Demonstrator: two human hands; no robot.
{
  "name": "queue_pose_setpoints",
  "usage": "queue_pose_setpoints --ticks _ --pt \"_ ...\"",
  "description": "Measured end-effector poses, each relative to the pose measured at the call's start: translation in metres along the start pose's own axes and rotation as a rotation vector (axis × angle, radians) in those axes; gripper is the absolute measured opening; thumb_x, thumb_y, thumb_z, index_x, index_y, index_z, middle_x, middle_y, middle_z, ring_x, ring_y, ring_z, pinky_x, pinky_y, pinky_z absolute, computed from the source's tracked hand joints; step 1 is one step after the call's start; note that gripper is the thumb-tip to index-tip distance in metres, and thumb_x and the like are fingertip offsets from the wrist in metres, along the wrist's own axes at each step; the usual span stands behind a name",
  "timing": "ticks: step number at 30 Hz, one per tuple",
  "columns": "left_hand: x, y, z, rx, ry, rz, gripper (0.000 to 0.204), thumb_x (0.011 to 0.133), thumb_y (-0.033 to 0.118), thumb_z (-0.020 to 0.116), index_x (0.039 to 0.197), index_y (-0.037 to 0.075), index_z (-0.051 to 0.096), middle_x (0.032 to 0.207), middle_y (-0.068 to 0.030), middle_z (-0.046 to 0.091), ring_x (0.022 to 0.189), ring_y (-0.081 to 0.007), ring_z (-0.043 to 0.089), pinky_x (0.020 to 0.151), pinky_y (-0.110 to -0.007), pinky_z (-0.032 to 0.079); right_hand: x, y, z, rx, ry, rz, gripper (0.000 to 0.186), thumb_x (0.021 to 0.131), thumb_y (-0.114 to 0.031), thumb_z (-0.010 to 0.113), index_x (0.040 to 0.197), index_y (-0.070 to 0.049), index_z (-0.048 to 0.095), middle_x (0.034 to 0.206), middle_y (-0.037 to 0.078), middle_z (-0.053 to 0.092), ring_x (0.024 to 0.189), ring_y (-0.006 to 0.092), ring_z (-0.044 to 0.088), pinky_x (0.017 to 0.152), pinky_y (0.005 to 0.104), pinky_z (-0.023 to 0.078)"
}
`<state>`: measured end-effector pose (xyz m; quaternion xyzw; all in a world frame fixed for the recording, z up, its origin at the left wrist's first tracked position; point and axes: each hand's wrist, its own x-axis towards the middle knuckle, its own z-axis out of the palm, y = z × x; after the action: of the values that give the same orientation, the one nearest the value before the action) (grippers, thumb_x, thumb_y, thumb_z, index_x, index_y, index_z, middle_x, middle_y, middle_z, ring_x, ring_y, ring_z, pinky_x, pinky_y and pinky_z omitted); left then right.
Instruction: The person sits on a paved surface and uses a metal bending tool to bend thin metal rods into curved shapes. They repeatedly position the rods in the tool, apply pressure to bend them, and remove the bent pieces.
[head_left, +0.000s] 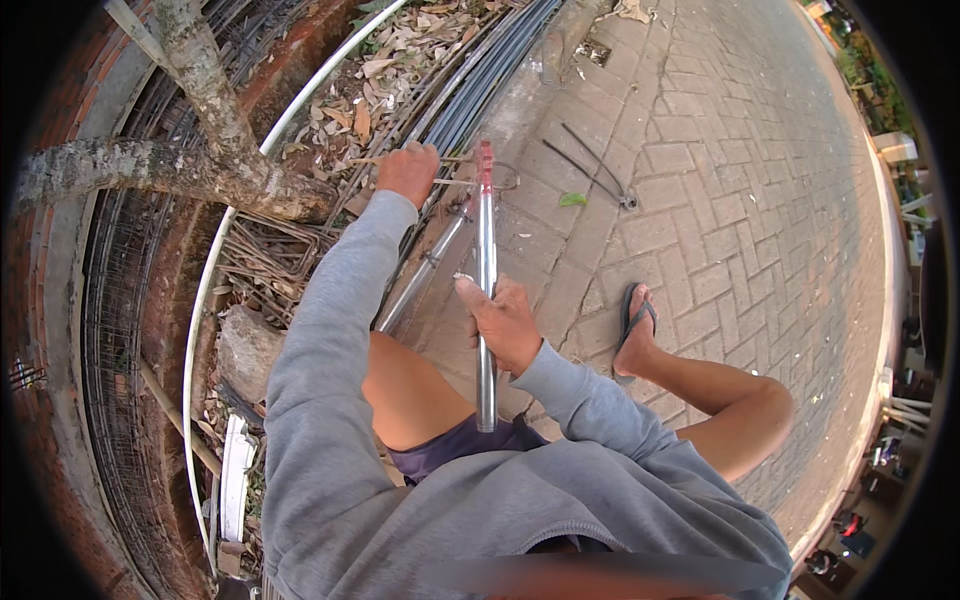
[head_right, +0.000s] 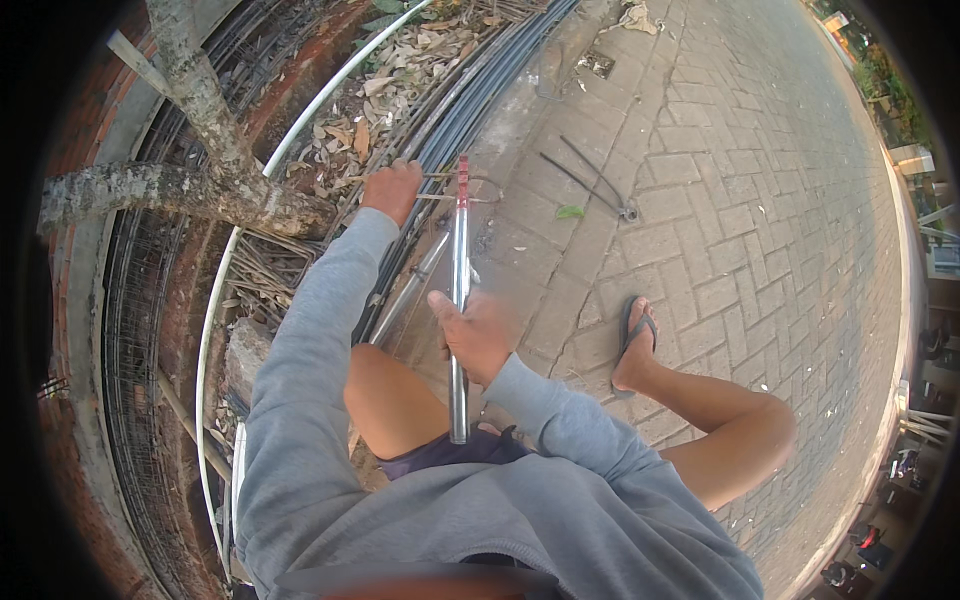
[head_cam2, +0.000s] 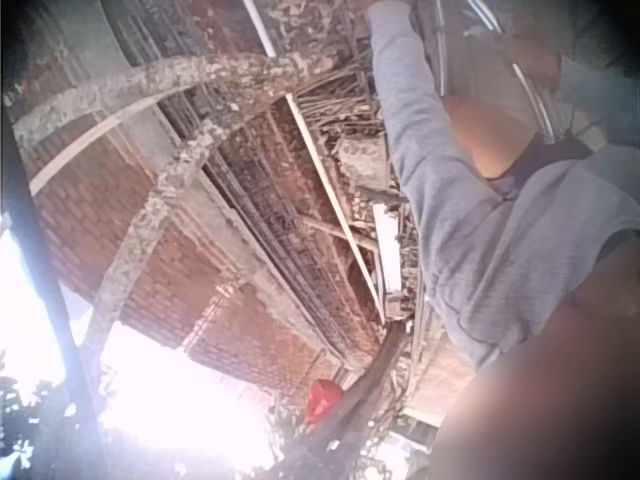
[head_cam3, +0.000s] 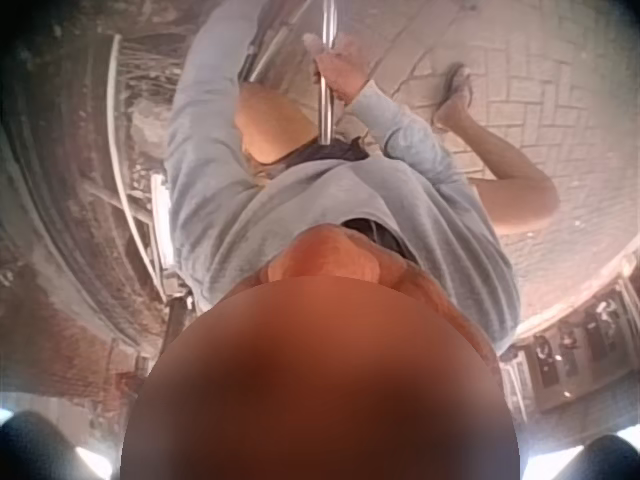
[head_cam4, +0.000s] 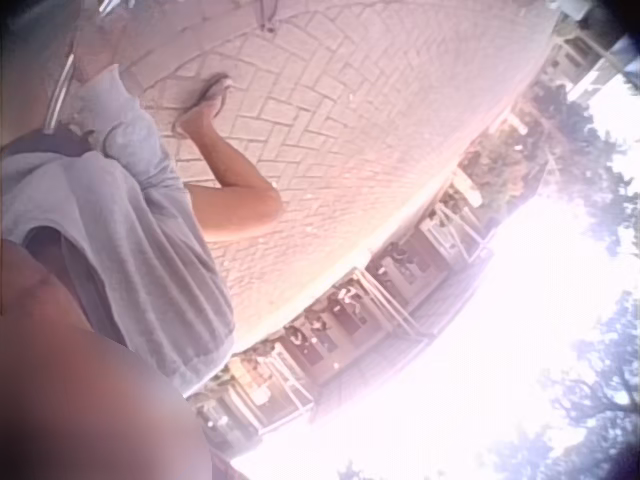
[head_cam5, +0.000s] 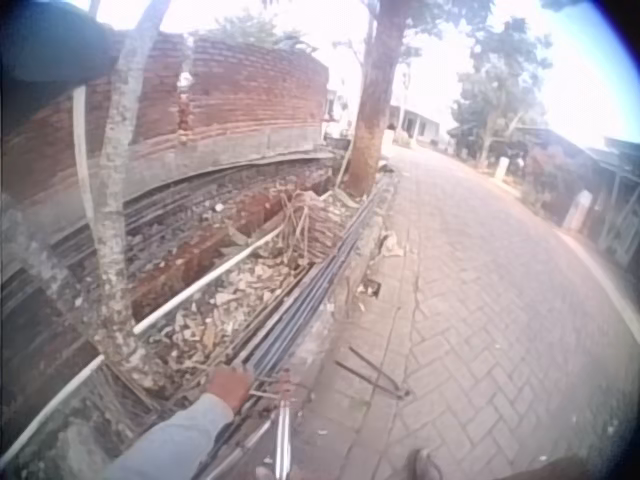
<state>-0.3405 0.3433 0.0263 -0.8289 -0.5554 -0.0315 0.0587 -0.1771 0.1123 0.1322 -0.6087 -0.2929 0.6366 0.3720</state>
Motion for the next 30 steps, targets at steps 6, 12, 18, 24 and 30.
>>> queue_pose_setpoints --ticks 6,12,18,24,30 --pt "-0.002 -0.001 -0.006 0.037 0.02 0.027 0.007 0.096 0.012 0.064 0.096 0.006 0.067 0.091 -0.0165 0.074 0.083 -0.0337 0.079 0.07 -0.043 0.064 0.006 -0.001 -0.006 -0.141 -0.028 -0.004 0.033 0.104 -0.026 0.072 0.097 0.0 0.052 0.065 0.001 0.052 0.047 0.0106 0.054 0.04 0.0283 0.046" --pt "-0.015 0.003 -0.012 0.083 0.032 0.048 0.009 0.095 0.013 0.065 0.1 0.006 0.067 0.093 -0.0144 0.074 0.079 -0.0296 0.079 0.069 -0.041 0.064 0.012 0.003 -0.034 -0.272 -0.084 -0.01 0.031 0.104 -0.021 0.07 0.096 0.002 0.051 0.064 0.003 0.053 0.046 0.0114 0.054 0.039 0.0296 0.045" --pt "-0.012 0.007 -0.012 0.061 -0.078 0.043 0.014 0.097 0.012 0.062 0.109 0.006 0.064 0.102 -0.0149 0.073 0.09 -0.033 0.077 0.073 -0.043 0.063 0.017 0.006 -0.04 -0.152 -0.163 0.029 0.028 0.102 -0.021 0.071 0.089 -0.002 0.054 0.061 0.003 0.052 0.044 0.0129 0.055 0.039 0.0304 0.046" --pt "-0.003 0.002 -0.021 -0.099 0.072 -0.035 0.02 0.095 0.013 0.063 0.114 0.01 0.067 0.111 -0.014 0.069 0.1 -0.034 0.074 0.083 -0.048 0.059 0.024 0.04 0.0 -0.224 0.063 -0.219 0.023 0.099 -0.014 0.071 0.088 0.004 0.06 0.061 0.007 0.059 0.044 0.0167 0.058 0.039 0.037 0.044" --pt "0.002 0.02 -0.05 -0.244 0.233 -0.093 0.013 0.096 0.014 0.061 0.107 0.011 0.067 0.11 -0.0136 0.067 0.104 -0.0341 0.072 0.085 -0.051 0.057 0.008 0.056 -0.019 -0.234 0.061 -0.381 0.022 0.097 -0.016 0.074 0.095 0.001 0.061 0.07 0.008 0.064 0.05 0.0187 0.06 0.046 0.0385 0.048"
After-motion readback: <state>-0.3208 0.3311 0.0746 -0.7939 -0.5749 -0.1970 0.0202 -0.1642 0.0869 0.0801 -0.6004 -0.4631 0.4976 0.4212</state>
